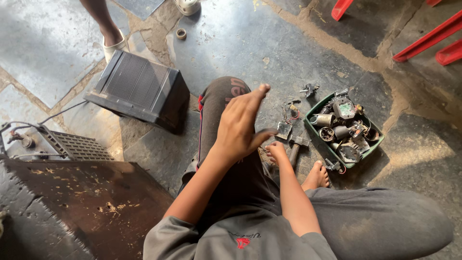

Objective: The person sits on the floor holding a small metal component in one hand and a hammer in the other, repeatedly striking the component to break or dismantle it. They occasionally reposition the part and reach toward a crate of scrap motor parts beside them.

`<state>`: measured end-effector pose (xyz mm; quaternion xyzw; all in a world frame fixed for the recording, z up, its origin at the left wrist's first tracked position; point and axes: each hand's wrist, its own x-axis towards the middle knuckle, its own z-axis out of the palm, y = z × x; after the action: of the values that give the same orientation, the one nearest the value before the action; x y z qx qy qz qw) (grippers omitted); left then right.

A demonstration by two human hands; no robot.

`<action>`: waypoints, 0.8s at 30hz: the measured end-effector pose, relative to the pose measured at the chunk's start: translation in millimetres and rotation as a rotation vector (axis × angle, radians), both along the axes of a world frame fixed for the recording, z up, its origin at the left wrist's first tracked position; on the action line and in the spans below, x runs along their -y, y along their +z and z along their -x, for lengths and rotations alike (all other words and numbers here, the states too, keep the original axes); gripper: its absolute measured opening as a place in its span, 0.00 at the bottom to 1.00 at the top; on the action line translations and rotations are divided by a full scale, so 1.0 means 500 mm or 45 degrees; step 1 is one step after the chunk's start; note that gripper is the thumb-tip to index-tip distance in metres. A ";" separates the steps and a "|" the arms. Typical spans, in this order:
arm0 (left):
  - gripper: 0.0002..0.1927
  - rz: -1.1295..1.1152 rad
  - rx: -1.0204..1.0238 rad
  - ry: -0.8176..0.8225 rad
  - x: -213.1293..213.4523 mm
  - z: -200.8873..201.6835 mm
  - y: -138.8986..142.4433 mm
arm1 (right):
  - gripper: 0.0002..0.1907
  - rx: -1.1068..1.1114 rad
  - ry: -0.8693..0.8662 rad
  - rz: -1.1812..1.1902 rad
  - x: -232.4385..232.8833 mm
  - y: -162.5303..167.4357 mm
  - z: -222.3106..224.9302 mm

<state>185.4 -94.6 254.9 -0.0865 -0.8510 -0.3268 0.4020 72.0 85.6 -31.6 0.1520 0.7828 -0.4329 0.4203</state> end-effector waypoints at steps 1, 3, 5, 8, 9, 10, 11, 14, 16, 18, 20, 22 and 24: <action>0.46 0.016 0.029 -0.002 -0.003 0.002 0.003 | 0.20 -0.011 0.030 -0.018 -0.001 0.000 -0.002; 0.45 0.048 0.089 -0.002 -0.011 0.008 0.015 | 0.26 -0.042 0.180 -0.100 -0.009 -0.003 -0.010; 0.43 -0.123 0.193 -0.104 -0.018 0.027 0.034 | 0.32 -0.090 0.436 -0.230 -0.022 -0.007 -0.026; 0.41 0.000 0.170 -0.175 -0.033 0.086 0.071 | 0.42 -0.111 0.692 -0.400 -0.044 -0.012 -0.047; 0.41 0.115 0.124 -0.188 -0.036 0.113 0.086 | 0.45 -0.101 0.689 -0.418 -0.049 -0.011 -0.051; 0.40 0.130 0.123 -0.241 -0.045 0.137 0.099 | 0.47 -0.084 0.678 -0.444 -0.051 -0.010 -0.053; 0.40 0.141 0.128 -0.295 -0.059 0.158 0.110 | 0.46 -0.183 0.787 -0.499 -0.051 -0.009 -0.055; 0.39 0.194 0.086 -0.423 -0.104 0.218 0.132 | 0.44 -0.381 1.038 -0.664 -0.040 -0.001 -0.057; 0.38 0.231 0.057 -0.469 -0.128 0.246 0.131 | 0.42 -0.355 1.097 -0.762 -0.028 0.005 -0.059; 0.39 0.258 0.049 -0.498 -0.139 0.262 0.120 | 0.40 -0.395 1.171 -0.799 -0.019 0.011 -0.060; 0.39 0.263 0.163 -0.451 -0.136 0.265 0.102 | 0.37 -0.417 1.221 -0.816 -0.012 0.014 -0.058; 0.39 0.230 0.250 -0.429 -0.131 0.264 0.086 | 0.33 -0.411 1.253 -0.813 -0.008 0.014 -0.053; 0.38 0.168 0.313 -0.432 -0.123 0.261 0.075 | 0.32 -0.385 1.276 -0.808 -0.006 0.013 -0.047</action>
<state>55.0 -33.2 292.2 -0.2140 -0.8864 -0.3415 0.2279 95.4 88.5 -24.9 -0.1801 0.9008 0.0550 0.3912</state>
